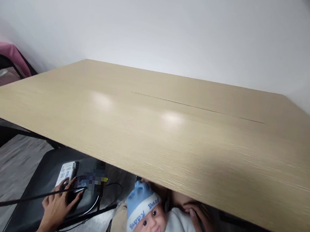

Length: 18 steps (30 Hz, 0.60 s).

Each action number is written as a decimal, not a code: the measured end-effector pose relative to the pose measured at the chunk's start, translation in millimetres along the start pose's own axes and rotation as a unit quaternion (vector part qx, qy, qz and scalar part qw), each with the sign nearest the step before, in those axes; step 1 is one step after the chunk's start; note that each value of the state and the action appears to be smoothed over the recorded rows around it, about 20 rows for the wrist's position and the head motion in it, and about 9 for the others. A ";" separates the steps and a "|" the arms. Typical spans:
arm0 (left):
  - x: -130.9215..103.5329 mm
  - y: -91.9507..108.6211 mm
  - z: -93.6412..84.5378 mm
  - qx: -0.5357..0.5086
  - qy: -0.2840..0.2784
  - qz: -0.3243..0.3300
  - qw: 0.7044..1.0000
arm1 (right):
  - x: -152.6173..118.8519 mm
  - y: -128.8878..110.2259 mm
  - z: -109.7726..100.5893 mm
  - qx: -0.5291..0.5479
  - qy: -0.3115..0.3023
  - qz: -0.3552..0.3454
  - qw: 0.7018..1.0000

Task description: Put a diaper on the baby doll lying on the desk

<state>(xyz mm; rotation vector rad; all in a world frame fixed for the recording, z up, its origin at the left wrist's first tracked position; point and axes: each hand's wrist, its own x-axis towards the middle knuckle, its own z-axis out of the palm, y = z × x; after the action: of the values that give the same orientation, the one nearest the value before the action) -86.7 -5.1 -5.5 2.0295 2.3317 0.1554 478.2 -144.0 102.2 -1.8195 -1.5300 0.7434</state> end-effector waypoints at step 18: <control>-0.5 -2.2 3.9 0.011 0.009 0.012 1.000 | -4.3 5.1 1.2 -0.015 -0.013 0.006 1.000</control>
<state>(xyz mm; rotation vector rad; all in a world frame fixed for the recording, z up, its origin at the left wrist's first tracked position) -88.4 -5.7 -9.6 2.0764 2.3309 0.1509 479.8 -148.7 97.6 -1.8493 -1.5561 0.7553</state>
